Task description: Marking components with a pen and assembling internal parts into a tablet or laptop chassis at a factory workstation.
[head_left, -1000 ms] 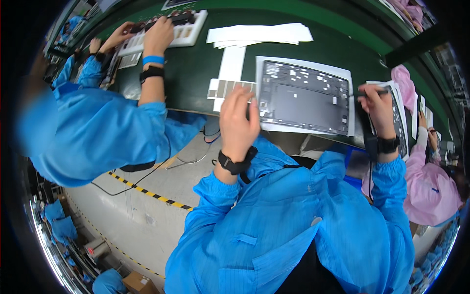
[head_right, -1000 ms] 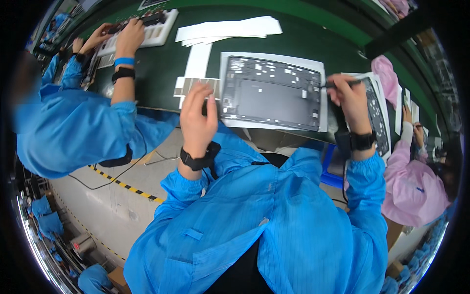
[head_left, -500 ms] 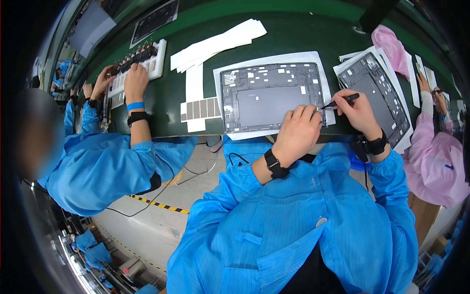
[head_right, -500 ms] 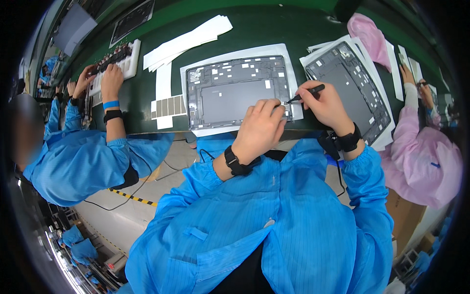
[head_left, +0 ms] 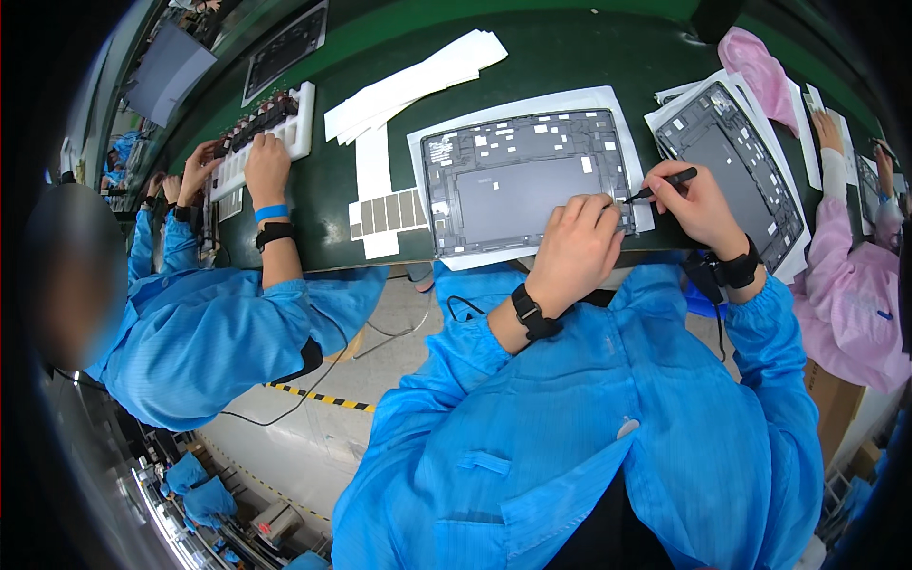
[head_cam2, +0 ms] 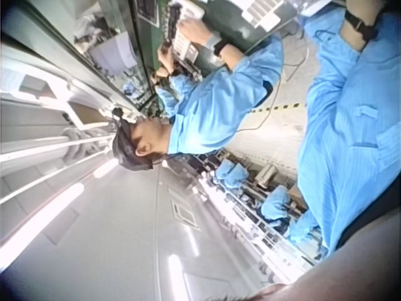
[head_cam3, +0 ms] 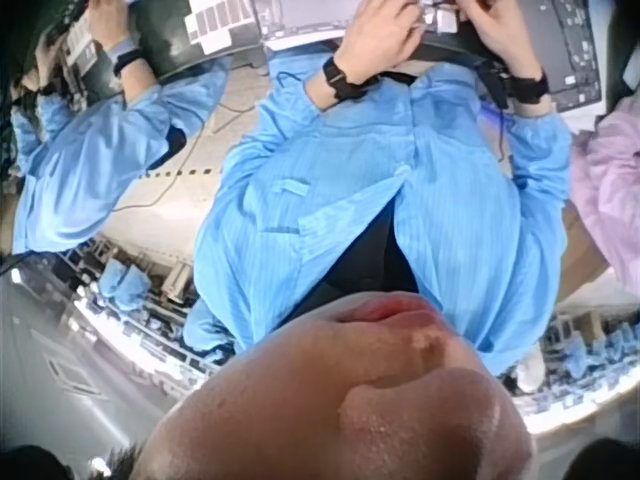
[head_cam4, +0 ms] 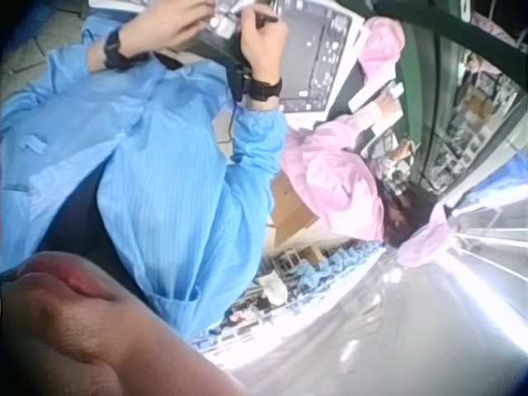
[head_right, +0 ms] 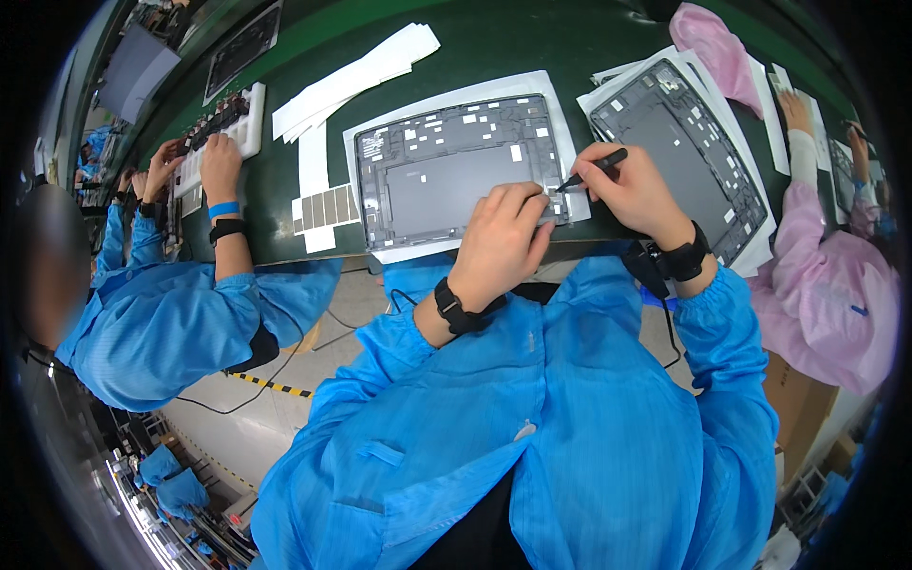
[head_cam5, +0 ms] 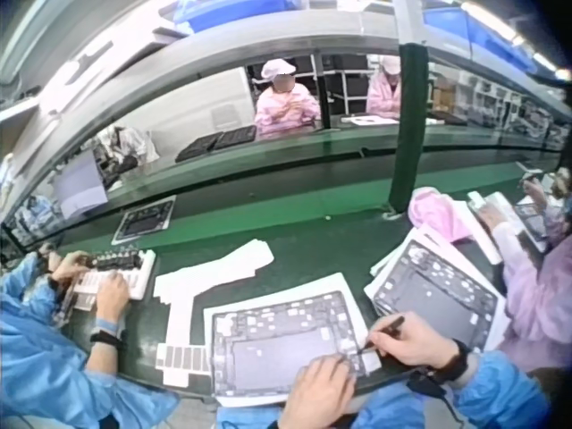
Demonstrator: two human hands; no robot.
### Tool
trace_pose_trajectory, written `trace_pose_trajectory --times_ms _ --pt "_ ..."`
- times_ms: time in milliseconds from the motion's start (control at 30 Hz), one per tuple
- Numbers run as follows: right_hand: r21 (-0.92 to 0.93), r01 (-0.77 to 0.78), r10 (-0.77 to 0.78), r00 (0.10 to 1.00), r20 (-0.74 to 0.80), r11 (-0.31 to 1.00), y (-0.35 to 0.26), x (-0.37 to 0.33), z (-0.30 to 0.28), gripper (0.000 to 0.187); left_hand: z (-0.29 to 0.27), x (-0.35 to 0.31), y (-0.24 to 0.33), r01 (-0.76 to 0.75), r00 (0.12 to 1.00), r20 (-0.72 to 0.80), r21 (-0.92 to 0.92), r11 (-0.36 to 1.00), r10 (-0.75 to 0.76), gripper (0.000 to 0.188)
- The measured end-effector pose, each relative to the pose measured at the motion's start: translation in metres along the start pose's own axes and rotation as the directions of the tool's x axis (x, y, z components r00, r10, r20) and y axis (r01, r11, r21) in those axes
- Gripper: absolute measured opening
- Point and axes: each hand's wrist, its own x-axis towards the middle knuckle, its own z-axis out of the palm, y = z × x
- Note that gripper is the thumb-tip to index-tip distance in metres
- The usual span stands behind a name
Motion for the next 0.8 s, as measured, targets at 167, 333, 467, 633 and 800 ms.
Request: trace_pose_trajectory --times_ms 167,333,467,633,800 --pt "0.003 0.01 -0.01 1.0 -0.02 1.0 0.0037 -0.0012 0.0003 0.014 0.0003 -0.0003 0.0006 -0.007 1.0 -0.009 -0.01 1.0 0.007 0.026" --pt "-0.051 0.018 -0.019 1.0 -0.021 0.999 0.0017 -0.0002 0.0008 0.014 0.0022 -0.0018 -0.0006 -0.01 1.0 -0.015 0.007 1.0 0.01 0.025" --pt "-0.008 0.022 -0.023 1.0 -0.021 1.0 0.0032 -0.0004 0.0003 0.014 0.0017 -0.0012 0.0001 -0.008 1.0 -0.007 0.013 1.0 0.008 0.025" --pt "-0.09 0.041 -0.042 0.999 -0.008 0.995 0.0014 -0.0002 0.0006 0.014 0.0022 -0.0017 0.0013 -0.005 1.0 -0.005 0.025 1.0 0.006 0.025" --pt "-0.135 0.064 -0.066 0.998 -0.013 0.989 0.001 0.0019 -0.0018 0.016 0.0047 0.0006 0.0023 -0.012 1.0 -0.009 0.024 1.0 0.012 0.026"
